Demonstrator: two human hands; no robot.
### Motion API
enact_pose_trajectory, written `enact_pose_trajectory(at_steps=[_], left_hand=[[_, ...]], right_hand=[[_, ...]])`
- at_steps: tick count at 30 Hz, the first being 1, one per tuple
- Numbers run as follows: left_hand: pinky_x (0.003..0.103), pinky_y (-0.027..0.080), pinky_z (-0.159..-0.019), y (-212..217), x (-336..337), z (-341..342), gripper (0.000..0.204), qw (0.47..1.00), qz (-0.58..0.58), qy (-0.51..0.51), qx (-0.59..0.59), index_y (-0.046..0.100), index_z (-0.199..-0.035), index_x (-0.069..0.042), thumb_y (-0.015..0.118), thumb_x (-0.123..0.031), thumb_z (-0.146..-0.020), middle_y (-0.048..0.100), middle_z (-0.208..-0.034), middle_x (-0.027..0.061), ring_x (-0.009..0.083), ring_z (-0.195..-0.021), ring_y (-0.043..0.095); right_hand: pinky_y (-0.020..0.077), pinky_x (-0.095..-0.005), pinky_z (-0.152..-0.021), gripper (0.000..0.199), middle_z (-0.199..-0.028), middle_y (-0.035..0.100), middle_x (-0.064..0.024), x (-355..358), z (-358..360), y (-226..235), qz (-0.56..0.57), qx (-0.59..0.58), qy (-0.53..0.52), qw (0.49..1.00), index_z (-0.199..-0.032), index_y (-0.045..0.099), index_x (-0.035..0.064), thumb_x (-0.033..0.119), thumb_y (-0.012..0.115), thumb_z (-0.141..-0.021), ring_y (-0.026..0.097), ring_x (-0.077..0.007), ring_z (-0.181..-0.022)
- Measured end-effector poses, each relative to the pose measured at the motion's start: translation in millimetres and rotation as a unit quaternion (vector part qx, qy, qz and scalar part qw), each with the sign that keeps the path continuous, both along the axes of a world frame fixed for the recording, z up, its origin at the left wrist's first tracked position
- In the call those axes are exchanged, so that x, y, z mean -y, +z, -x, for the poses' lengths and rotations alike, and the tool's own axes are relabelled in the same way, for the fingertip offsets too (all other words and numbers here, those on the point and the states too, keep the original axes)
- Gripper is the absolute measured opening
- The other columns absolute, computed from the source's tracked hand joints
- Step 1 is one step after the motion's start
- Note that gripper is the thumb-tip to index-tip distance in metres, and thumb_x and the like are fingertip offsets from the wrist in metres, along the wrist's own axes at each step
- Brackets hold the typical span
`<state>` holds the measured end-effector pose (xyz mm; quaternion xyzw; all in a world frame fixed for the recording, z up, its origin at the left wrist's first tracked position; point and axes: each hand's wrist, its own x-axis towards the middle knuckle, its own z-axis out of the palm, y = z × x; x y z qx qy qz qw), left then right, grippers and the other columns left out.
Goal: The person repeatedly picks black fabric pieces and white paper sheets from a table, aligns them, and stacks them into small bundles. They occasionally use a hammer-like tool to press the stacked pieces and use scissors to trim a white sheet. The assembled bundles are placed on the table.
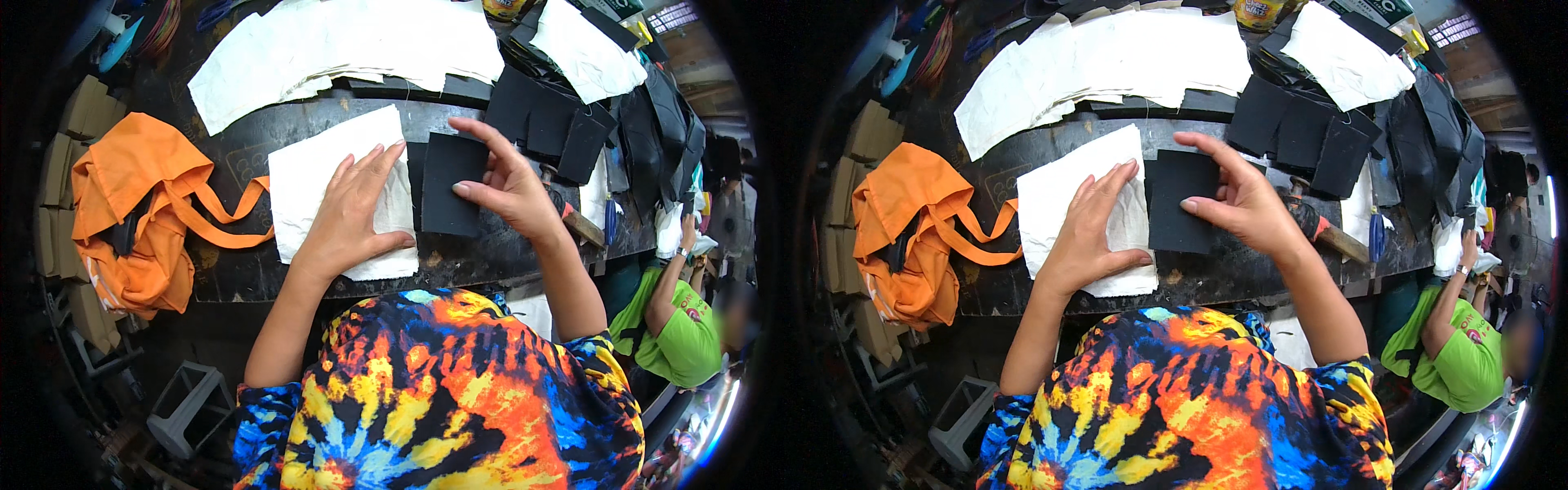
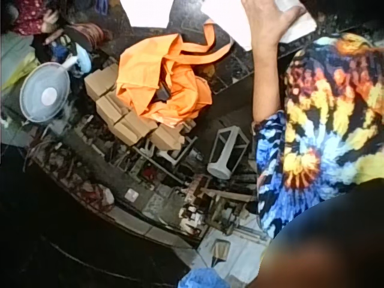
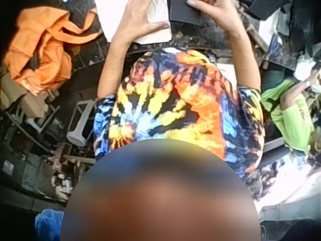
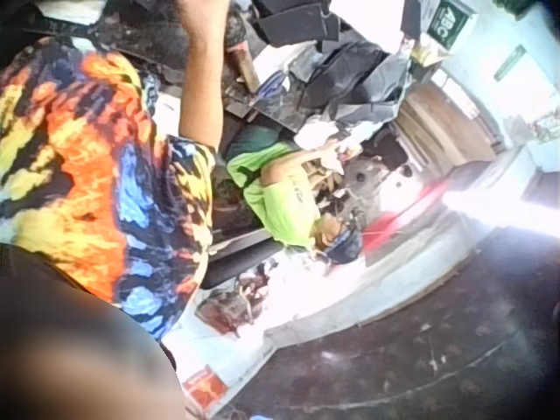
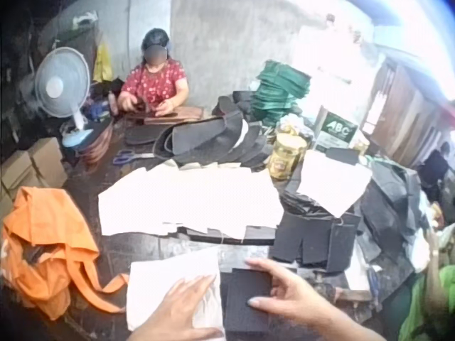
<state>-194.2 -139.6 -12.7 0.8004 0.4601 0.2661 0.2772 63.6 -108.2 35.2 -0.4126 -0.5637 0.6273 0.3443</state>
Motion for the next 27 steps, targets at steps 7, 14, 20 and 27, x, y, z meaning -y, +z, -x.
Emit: enact_pose_trajectory(at_steps=[7, 14, 20, 27], left_hand=[[0.053, 0.024, -0.127, -2, 0, 1, 0.121, 0.999, 0.018, 0.002, 0.030, 0.030, -0.164, -0.009, 0.093, -0.036, -0.064, 0.045, -0.161, 0.0190, 0.0335, -0.152, 0.040], [0.053, 0.024, -0.126, 0, 2, 0, 0.123, 0.999, 0.030, 0.005, 0.031, 0.027, -0.164, -0.006, 0.093, -0.037, -0.064, 0.045, -0.162, 0.0180, 0.0326, -0.150, 0.043], [0.055, 0.026, -0.125, 0, 2, 0, 0.117, 0.998, 0.035, 0.007, 0.053, 0.026, -0.165, -0.007, 0.091, -0.034, -0.071, 0.046, -0.161, 0.0170, 0.0328, -0.147, 0.047], [0.053, 0.029, -0.123, 2, 3, -1, 0.113, 0.999, 0.010, 0.011, 0.034, 0.026, -0.165, -0.008, 0.089, -0.029, -0.073, 0.048, -0.158, 0.0180, 0.0339, -0.147, 0.045]], right_hand=[[0.0384, -0.0351, -0.120, 0.068, -0.155, 0.053, -0.0083, -5, 16, -8, -0.146, 0.098, 0.060, 0.983, -0.153, 0.050, 0.0049, -0.009, 0.069, -0.089, 0.047, -0.0198, -0.144], [0.0436, -0.0386, -0.117, 0.071, -0.157, 0.054, -0.0110, -3, 22, -11, -0.180, 0.148, 0.059, 0.971, -0.155, 0.050, 0.0136, -0.007, 0.068, -0.090, 0.051, -0.0282, -0.145], [0.0448, -0.0387, -0.115, 0.070, -0.153, 0.056, -0.0134, 2, 22, -14, -0.201, 0.164, 0.050, 0.964, -0.153, 0.051, 0.0123, -0.008, 0.068, -0.089, 0.054, -0.0312, -0.142], [0.0546, -0.0369, -0.092, 0.033, -0.112, 0.074, -0.0102, 12, 11, -2, -0.281, 0.167, 0.074, 0.942, -0.117, 0.074, 0.0043, -0.007, 0.073, -0.086, 0.070, -0.0276, -0.104]])
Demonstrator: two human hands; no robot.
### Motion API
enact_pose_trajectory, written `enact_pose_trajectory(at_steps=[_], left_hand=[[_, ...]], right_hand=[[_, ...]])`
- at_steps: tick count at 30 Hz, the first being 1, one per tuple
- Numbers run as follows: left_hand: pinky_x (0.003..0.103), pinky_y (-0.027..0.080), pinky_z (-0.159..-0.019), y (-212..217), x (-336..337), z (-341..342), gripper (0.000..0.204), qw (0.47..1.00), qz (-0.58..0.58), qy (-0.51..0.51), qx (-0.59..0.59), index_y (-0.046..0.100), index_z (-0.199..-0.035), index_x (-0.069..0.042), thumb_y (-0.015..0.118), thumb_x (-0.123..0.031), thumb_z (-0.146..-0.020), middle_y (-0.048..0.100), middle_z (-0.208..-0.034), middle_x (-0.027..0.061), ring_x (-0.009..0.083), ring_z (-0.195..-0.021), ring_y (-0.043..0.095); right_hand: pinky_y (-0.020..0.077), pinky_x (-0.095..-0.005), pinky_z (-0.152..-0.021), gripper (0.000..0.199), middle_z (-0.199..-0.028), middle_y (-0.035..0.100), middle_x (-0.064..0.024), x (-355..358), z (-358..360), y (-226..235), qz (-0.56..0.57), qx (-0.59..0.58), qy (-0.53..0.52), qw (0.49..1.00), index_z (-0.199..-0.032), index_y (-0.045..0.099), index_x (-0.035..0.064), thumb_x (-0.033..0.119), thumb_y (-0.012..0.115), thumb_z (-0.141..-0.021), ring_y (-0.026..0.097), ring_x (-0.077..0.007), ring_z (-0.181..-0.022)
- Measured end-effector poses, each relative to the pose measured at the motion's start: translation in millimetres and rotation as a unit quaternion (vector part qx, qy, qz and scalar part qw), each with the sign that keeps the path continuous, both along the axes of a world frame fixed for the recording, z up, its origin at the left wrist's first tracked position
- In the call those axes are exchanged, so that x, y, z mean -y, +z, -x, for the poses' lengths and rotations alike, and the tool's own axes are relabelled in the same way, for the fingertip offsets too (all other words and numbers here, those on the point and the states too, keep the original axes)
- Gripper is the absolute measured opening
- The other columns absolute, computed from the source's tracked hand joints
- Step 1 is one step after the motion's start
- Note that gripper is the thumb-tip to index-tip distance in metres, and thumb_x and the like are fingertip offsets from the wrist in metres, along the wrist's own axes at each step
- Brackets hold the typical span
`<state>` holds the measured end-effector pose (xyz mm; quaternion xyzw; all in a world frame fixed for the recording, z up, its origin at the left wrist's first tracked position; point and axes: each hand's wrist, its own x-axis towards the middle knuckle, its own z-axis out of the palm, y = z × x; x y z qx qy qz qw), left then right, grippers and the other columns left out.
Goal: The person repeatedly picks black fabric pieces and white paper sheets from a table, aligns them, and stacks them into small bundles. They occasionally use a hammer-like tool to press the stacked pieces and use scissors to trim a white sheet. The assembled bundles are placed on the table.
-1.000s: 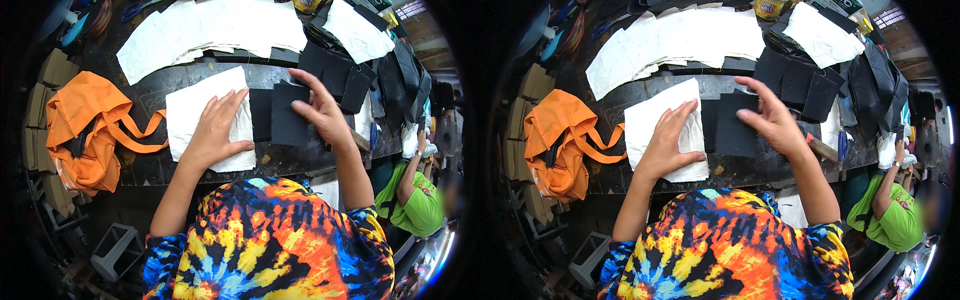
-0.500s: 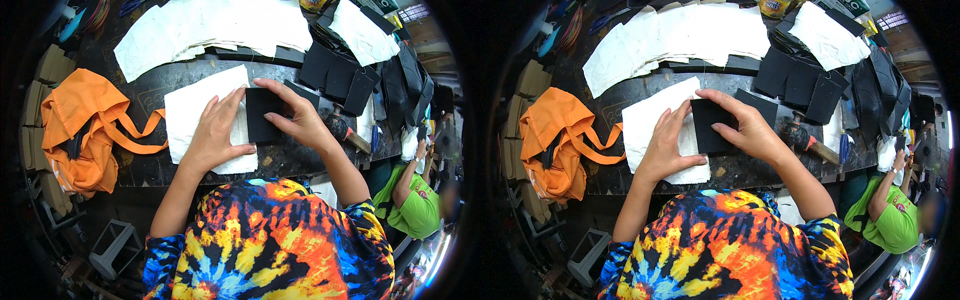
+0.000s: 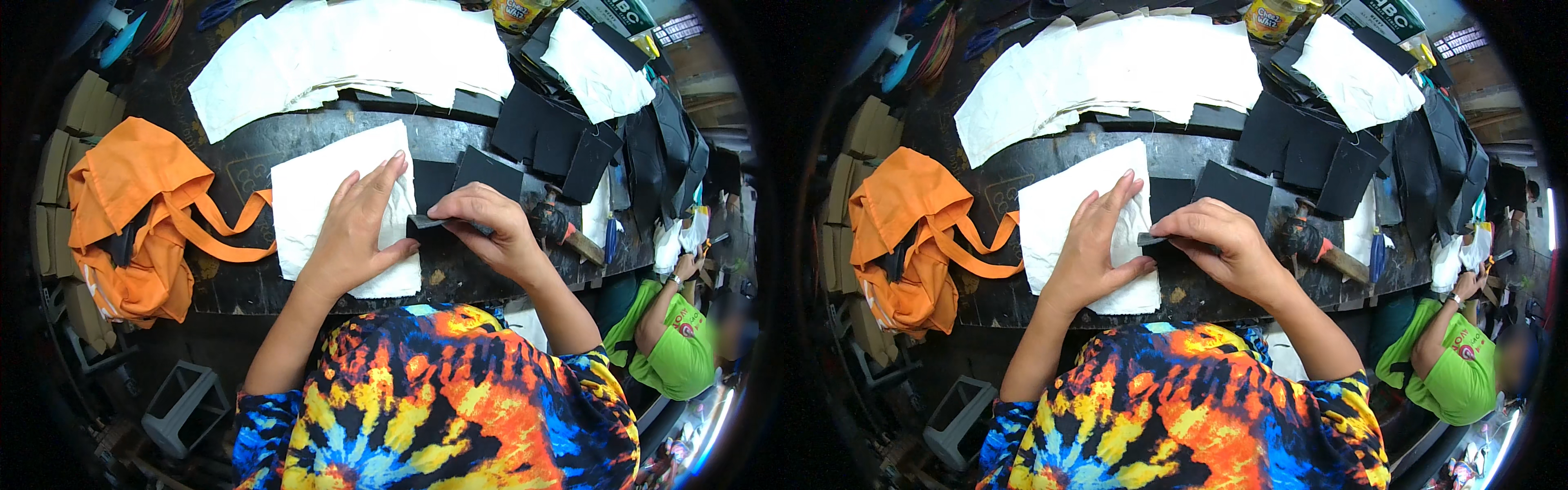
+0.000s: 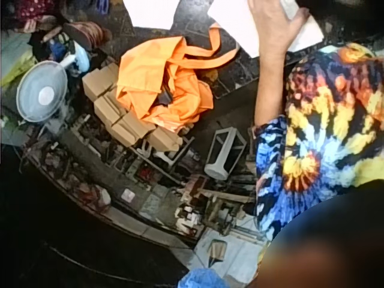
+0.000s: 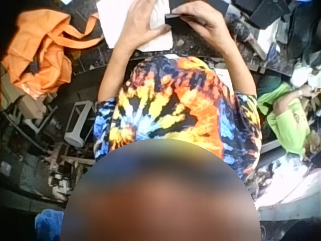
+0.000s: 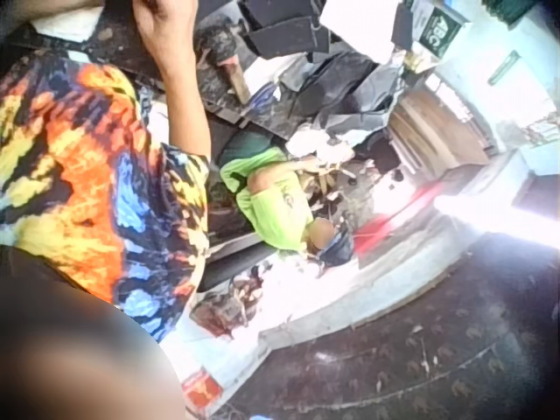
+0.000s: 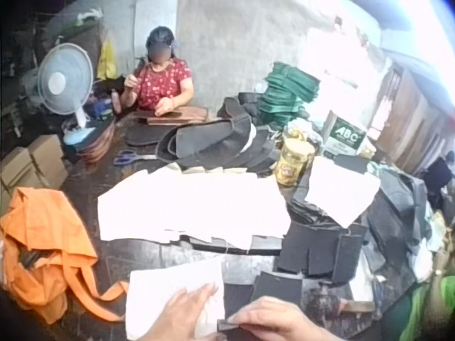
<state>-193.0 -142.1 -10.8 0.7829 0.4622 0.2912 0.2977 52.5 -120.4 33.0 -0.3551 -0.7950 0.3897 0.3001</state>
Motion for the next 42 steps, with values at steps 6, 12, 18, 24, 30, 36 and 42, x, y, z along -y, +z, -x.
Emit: enact_pose_trajectory(at_steps=[6, 12, 18, 24, 30, 36, 42], left_hand=[[0.051, 0.030, -0.121, 4, -4, -1, 0.119, 1.000, -0.004, 0.000, -0.003, 0.025, -0.165, -0.008, 0.091, -0.028, -0.069, 0.050, -0.156, 0.0187, 0.0356, -0.141, 0.049], [0.049, 0.031, -0.120, 3, -4, -2, 0.120, 1.000, -0.003, 0.011, 0.003, 0.026, -0.165, -0.005, 0.092, -0.027, -0.066, 0.050, -0.155, 0.0192, 0.0351, -0.138, 0.051], [0.049, 0.032, -0.120, 5, -5, -1, 0.122, 1.000, 0.000, 0.002, 0.007, 0.025, -0.164, -0.004, 0.093, -0.027, -0.066, 0.050, -0.156, 0.0196, 0.0355, -0.138, 0.051], [0.049, 0.032, -0.120, 1, -3, 0, 0.122, 1.000, -0.003, 0.003, 0.007, 0.026, -0.164, -0.004, 0.092, -0.028, -0.065, 0.049, -0.156, 0.0190, 0.0361, -0.138, 0.051], [0.050, 0.032, -0.119, 4, -5, 0, 0.126, 1.000, 0.004, -0.001, -0.006, 0.021, -0.165, -0.003, 0.092, -0.029, -0.065, 0.053, -0.153, 0.0187, 0.0369, -0.137, 0.053], [0.049, 0.032, -0.121, 21, -7, 3, 0.123, 0.999, 0.025, -0.029, -0.023, 0.022, -0.165, -0.004, 0.092, -0.031, -0.068, 0.049, -0.155, 0.0219, 0.0377, -0.140, 0.051], [0.042, 0.040, -0.120, 53, -67, 75, 0.071, 0.993, 0.011, 0.120, 0.006, 0.053, -0.151, -0.005, 0.079, -0.006, -0.085, 0.058, -0.151, 0.0170, 0.0329, -0.142, 0.054]], right_hand=[[0.0549, -0.0341, -0.096, 0.034, -0.121, 0.074, -0.0116, -9, 15, -9, 0.060, -0.001, -0.123, 0.991, -0.125, 0.072, 0.0024, -0.002, 0.072, -0.091, 0.071, -0.0236, -0.110], [0.0539, -0.0326, -0.095, 0.034, -0.118, 0.073, -0.0099, -19, 22, -13, 0.058, 0.077, -0.103, 0.990, -0.126, 0.073, 0.0051, -0.001, 0.071, -0.093, 0.069, -0.0215, -0.107], [0.0538, -0.0332, -0.089, 0.030, -0.105, 0.071, -0.0101, -19, 21, -13, 0.059, 0.025, -0.096, 0.993, -0.121, 0.076, 0.0073, -0.002, 0.071, -0.093, 0.069, -0.0231, -0.099], [0.0536, -0.0374, -0.087, 0.031, -0.110, 0.071, -0.0101, -19, 21, -17, -0.034, 0.125, -0.091, 0.987, -0.117, 0.077, 0.0085, 0.000, 0.074, -0.087, 0.068, -0.0259, -0.104], [0.0427, -0.0466, -0.101, 0.040, -0.128, 0.064, -0.0097, -14, 29, -14, -0.226, 0.225, -0.040, 0.947, -0.122, 0.071, 0.0069, 0.018, 0.076, -0.084, 0.060, -0.0266, -0.121], [0.0365, -0.0490, -0.112, 0.072, -0.134, 0.062, -0.0118, -10, 26, -4, -0.195, 0.277, 0.010, 0.941, -0.137, 0.062, 0.0039, 0.045, 0.080, -0.082, 0.056, -0.0294, -0.129], [0.0423, -0.0481, -0.108, 0.064, -0.134, 0.064, -0.0157, -47, 12, 21, -0.164, 0.181, 0.024, 0.969, -0.136, 0.063, 0.0068, 0.034, 0.085, -0.082, 0.058, -0.0349, -0.127]])
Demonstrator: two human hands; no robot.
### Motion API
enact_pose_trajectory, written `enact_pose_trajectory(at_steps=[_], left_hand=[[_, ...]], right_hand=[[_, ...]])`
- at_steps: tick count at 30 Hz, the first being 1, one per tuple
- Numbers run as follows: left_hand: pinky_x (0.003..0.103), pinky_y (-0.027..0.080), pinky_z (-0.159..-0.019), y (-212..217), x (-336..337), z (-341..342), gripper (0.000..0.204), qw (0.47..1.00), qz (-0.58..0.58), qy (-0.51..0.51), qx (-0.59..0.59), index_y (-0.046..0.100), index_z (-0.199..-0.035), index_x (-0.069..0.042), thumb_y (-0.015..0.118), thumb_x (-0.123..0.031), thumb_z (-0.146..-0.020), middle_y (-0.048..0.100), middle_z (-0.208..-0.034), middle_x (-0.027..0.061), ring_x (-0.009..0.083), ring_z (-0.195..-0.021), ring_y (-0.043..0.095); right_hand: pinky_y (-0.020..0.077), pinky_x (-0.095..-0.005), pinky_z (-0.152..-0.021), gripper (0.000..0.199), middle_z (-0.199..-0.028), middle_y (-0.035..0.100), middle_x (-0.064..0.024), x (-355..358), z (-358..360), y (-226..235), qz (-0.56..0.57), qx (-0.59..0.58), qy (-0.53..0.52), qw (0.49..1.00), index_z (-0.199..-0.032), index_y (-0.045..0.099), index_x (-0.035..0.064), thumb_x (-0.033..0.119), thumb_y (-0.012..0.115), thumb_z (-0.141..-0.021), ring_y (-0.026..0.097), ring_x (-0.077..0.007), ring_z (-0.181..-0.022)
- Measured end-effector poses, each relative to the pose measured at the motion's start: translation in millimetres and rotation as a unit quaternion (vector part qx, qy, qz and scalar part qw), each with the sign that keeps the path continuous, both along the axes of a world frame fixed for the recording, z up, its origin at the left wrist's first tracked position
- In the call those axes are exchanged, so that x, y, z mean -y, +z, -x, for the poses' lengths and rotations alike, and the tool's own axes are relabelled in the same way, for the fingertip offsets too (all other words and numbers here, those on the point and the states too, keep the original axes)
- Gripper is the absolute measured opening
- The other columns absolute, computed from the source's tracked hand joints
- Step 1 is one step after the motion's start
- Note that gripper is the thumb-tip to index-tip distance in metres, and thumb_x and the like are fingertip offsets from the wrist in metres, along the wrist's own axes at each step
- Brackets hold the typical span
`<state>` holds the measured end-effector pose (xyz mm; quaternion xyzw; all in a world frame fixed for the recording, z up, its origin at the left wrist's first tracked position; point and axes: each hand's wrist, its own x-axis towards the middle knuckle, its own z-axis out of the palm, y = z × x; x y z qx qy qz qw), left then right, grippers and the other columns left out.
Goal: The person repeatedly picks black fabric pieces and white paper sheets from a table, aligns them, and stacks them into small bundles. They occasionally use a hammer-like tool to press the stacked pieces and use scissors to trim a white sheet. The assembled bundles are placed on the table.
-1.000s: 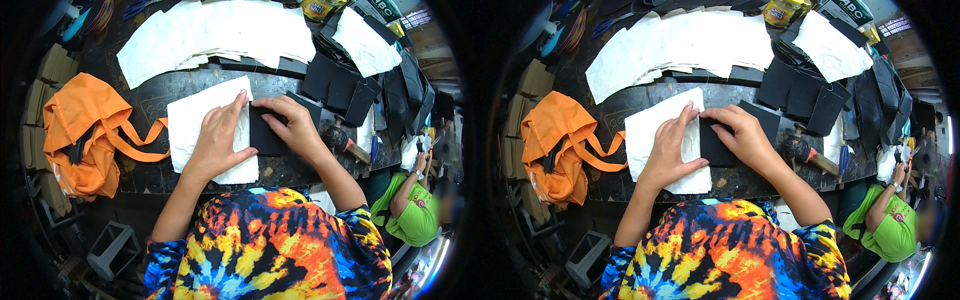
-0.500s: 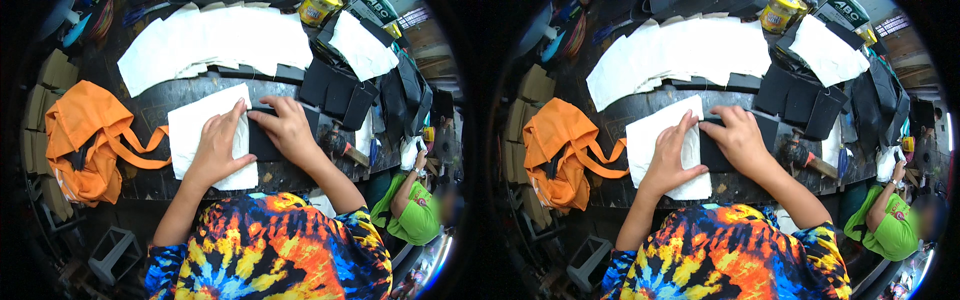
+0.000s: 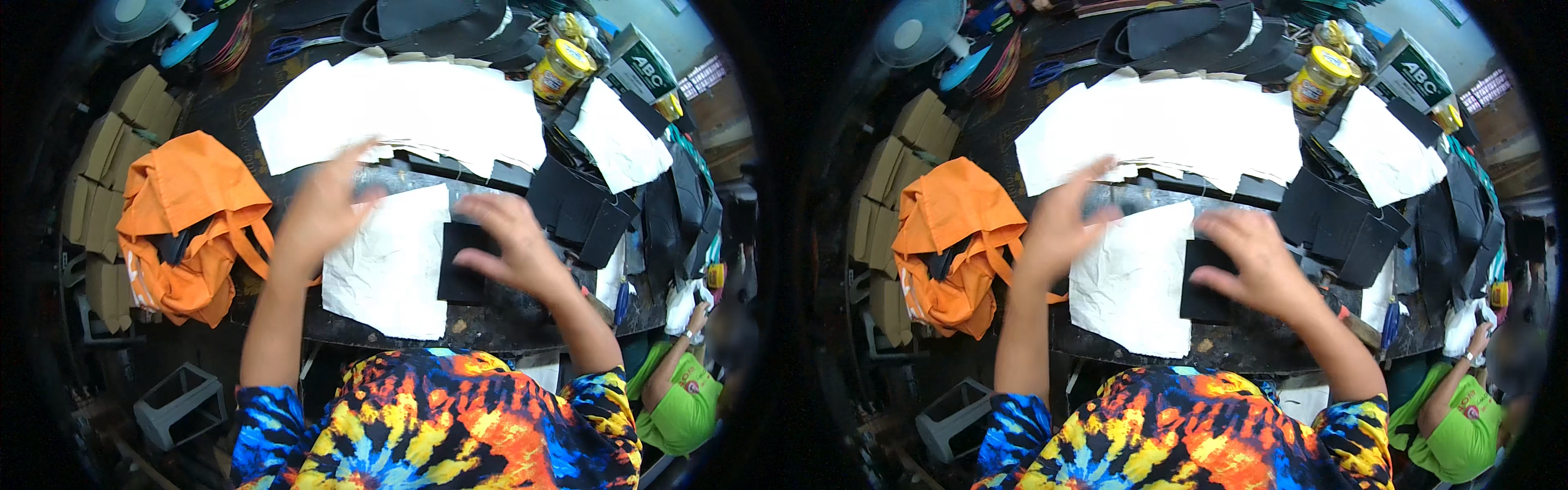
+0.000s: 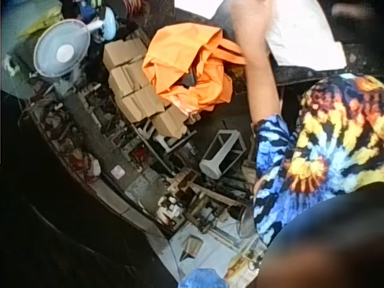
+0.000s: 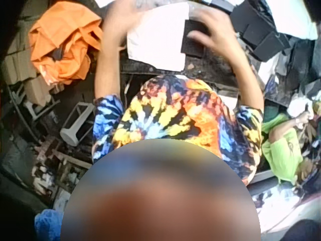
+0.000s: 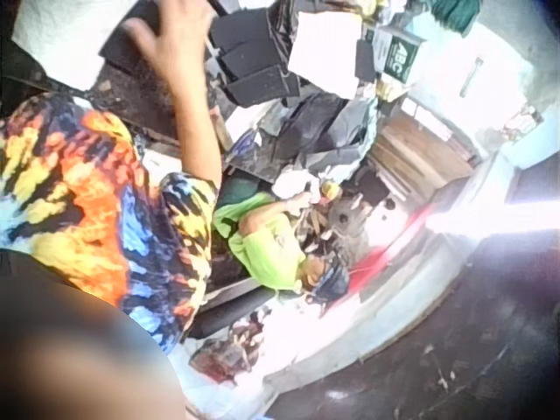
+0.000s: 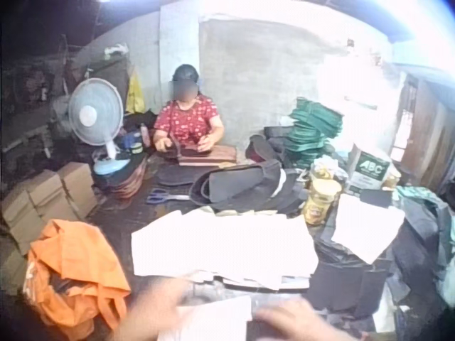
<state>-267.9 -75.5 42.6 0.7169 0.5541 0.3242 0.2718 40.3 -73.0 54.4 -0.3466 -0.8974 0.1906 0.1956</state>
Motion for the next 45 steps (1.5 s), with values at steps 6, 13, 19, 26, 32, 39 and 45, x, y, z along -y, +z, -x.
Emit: enact_pose_trajectory(at_steps=[6, 13, 19, 26, 32, 39, 45], left_hand=[[0.046, 0.049, -0.110, -18, -145, 116, 0.080, 0.898, 0.008, 0.405, -0.174, 0.045, -0.154, -0.005, 0.081, -0.028, -0.086, 0.057, -0.149, 0.0228, 0.0405, -0.135, 0.057], [0.041, 0.057, -0.086, -78, -147, 159, 0.031, 0.904, 0.075, 0.405, -0.117, 0.080, -0.105, -0.010, 0.083, -0.027, -0.079, 0.079, -0.102, 0.0121, 0.0293, -0.094, 0.075], [0.029, 0.051, -0.082, 2, -125, 158, 0.016, 0.949, -0.146, 0.278, -0.009, 0.068, -0.103, -0.001, 0.072, -0.014, -0.094, 0.073, -0.096, 0.0039, 0.0108, -0.089, 0.064], [0.026, 0.051, -0.095, 122, -19, 94, 0.026, 0.980, -0.194, 0.046, 0.009, 0.072, -0.126, -0.003, 0.064, -0.007, -0.102, 0.074, -0.113, 0.0044, 0.0105, -0.105, 0.067], [0.028, 0.050, -0.099, 79, 33, 33, 0.031, 0.979, -0.067, -0.071, 0.177, 0.070, -0.124, 0.000, 0.060, 0.004, -0.096, 0.072, -0.119, 0.0069, 0.0127, -0.109, 0.066], [0.031, 0.054, -0.079, -27, 41, -2, 0.027, 0.989, 0.139, 0.009, 0.050, 0.068, -0.118, 0.004, 0.070, -0.011, -0.095, 0.074, -0.100, 0.0150, 0.0163, -0.090, 0.068], [0.034, 0.055, -0.078, -46, 39, 1, 0.026, 0.993, 0.111, 0.020, 0.037, 0.068, -0.119, 0.003, 0.066, -0.010, -0.097, 0.075, -0.106, 0.0197, 0.0264, -0.096, 0.073]], right_hand=[[0.0460, -0.0447, -0.109, 0.047, -0.135, 0.066, -0.0185, -88, 55, 7, -0.027, -0.035, 0.017, 0.999, -0.134, 0.066, 0.0051, 0.024, 0.076, -0.092, 0.059, -0.0365, -0.127], [0.0434, -0.0442, -0.107, 0.042, -0.131, 0.069, -0.0120, -130, 125, -49, -0.076, 0.069, 0.012, 0.995, -0.131, 0.069, 0.0085, 0.026, 0.075, -0.093, 0.061, -0.0298, -0.126], [0.0437, -0.0447, -0.105, 0.048, -0.128, 0.070, -0.0099, -128, 121, -58, -0.099, 0.046, 0.002, 0.994, -0.134, 0.067, 0.0107, 0.030, 0.077, -0.090, 0.061, -0.0294, -0.124], [0.0419, -0.0470, -0.116, 0.103, -0.141, 0.063, -0.0226, -105, 105, -21, -0.038, -0.292, -0.007, 0.956, -0.155, 0.047, 0.0063, 0.049, 0.093, -0.073, 0.056, -0.0384, -0.137], [0.0560, -0.0324, -0.094, 0.048, -0.117, 0.074, -0.0089, 14, 32, 14, 0.442, -0.260, -0.026, 0.858, -0.129, 0.066, 0.0003, 0.015, 0.086, -0.088, 0.069, -0.0138, -0.106], [0.0579, -0.0258, -0.076, 0.095, -0.103, 0.073, -0.0120, 88, 25, -19, 0.518, -0.176, -0.177, 0.818, -0.164, 0.021, 0.0059, 0.003, 0.081, -0.090, 0.070, -0.0106, -0.089], [0.0538, -0.0265, -0.072, 0.046, -0.095, 0.070, -0.0070, 70, -21, -11, 0.331, -0.091, -0.216, 0.914, -0.135, 0.063, 0.0033, 0.004, 0.078, -0.091, 0.067, -0.0094, -0.084]])
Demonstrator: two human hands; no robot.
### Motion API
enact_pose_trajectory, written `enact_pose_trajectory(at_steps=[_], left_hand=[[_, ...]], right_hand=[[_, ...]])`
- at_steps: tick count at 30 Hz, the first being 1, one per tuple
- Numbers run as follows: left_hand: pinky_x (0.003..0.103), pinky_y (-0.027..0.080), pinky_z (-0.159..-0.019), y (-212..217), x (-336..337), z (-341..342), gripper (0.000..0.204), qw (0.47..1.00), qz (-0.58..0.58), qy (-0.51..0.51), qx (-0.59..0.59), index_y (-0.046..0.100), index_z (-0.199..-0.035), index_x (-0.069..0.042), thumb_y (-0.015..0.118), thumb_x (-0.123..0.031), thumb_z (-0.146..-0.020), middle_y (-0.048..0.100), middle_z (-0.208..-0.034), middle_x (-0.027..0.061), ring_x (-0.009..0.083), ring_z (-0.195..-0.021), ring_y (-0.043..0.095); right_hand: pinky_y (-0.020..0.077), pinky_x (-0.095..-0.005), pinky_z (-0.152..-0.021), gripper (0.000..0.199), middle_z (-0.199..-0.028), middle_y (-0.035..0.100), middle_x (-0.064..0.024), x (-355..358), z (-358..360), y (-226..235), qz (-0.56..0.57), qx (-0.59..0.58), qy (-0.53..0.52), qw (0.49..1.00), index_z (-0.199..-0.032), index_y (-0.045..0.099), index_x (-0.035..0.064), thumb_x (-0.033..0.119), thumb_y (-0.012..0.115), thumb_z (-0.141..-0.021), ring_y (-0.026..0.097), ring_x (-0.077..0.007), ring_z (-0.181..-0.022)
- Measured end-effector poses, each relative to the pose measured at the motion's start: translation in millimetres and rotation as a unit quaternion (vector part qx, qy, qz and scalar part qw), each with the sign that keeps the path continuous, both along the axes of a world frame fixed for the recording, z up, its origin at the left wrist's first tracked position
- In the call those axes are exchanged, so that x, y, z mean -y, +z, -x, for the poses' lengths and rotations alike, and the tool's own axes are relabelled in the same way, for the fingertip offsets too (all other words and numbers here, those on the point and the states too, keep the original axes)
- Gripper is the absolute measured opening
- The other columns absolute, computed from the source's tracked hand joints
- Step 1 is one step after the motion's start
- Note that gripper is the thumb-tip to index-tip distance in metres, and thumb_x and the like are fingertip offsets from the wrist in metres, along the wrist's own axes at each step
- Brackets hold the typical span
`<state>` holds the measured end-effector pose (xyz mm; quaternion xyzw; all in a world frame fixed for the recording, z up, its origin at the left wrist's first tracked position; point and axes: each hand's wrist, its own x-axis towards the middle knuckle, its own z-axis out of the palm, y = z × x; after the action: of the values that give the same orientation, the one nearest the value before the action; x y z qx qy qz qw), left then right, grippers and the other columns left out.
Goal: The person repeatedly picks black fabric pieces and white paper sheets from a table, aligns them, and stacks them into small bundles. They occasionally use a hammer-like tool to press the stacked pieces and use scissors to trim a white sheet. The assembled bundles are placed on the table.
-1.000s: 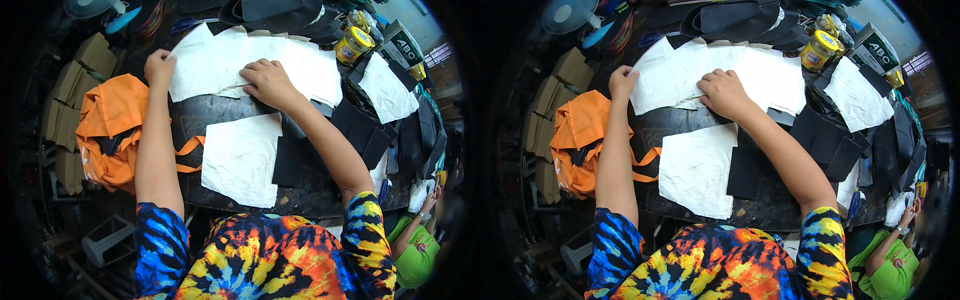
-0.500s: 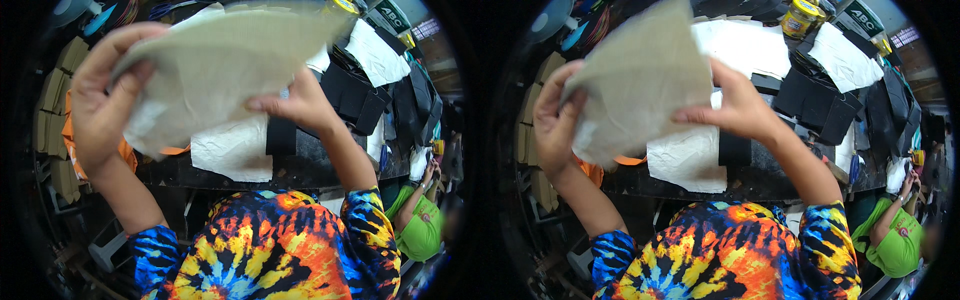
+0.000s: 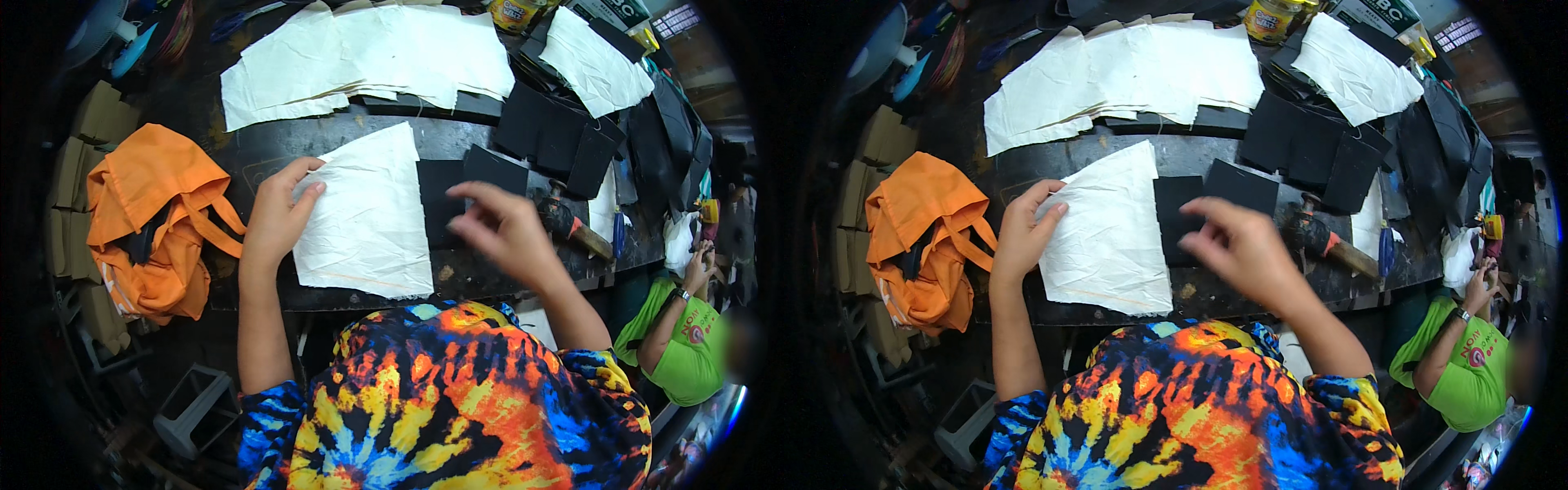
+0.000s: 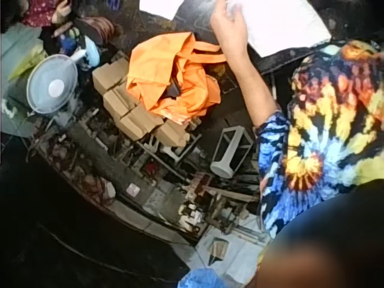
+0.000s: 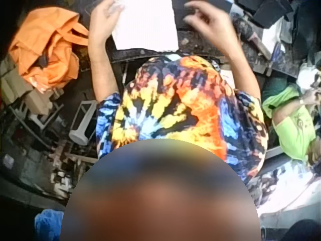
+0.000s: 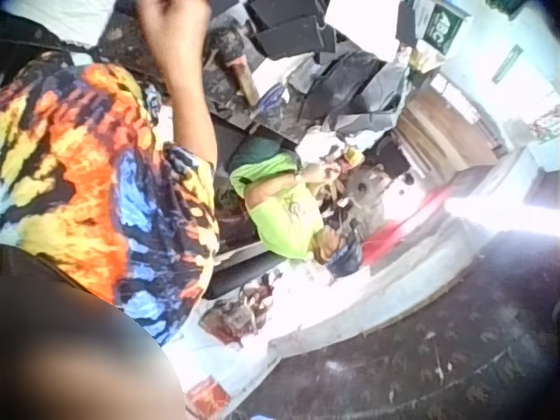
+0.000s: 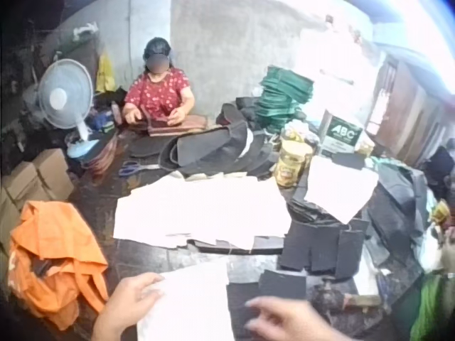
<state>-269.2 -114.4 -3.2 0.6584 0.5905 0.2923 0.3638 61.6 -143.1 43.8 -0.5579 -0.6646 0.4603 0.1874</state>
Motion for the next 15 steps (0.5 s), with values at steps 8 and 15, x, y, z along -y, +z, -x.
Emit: enact_pose_trajectory(at_steps=[8, 15], left_hand=[[0.036, 0.053, -0.091, 9, -10, -5, 0.027, 0.999, 0.001, 0.002, -0.043, 0.068, -0.121, 0.003, 0.066, -0.008, -0.096, 0.074, -0.111, 0.0195, 0.0306, -0.104, 0.070], [0.040, 0.048, -0.105, 15, 7, -14, 0.046, 0.971, -0.177, 0.071, -0.141, 0.063, -0.135, -0.002, 0.071, -0.006, -0.091, 0.066, -0.135, 0.0186, 0.0349, -0.126, 0.062]], right_hand=[[0.0520, -0.0427, -0.089, 0.052, -0.108, 0.065, -0.0131, -28, -57, -9, -0.264, 0.341, 0.013, 0.902, -0.120, 0.070, 0.0020, 0.028, 0.087, -0.078, 0.062, -0.0332, -0.104], [0.0497, -0.0366, -0.090, 0.040, -0.104, 0.063, -0.0116, -35, -64, -8, -0.124, 0.235, -0.015, 0.964, -0.106, 0.061, 0.0009, 0.019, 0.085, -0.079, 0.061, -0.0297, -0.102]])
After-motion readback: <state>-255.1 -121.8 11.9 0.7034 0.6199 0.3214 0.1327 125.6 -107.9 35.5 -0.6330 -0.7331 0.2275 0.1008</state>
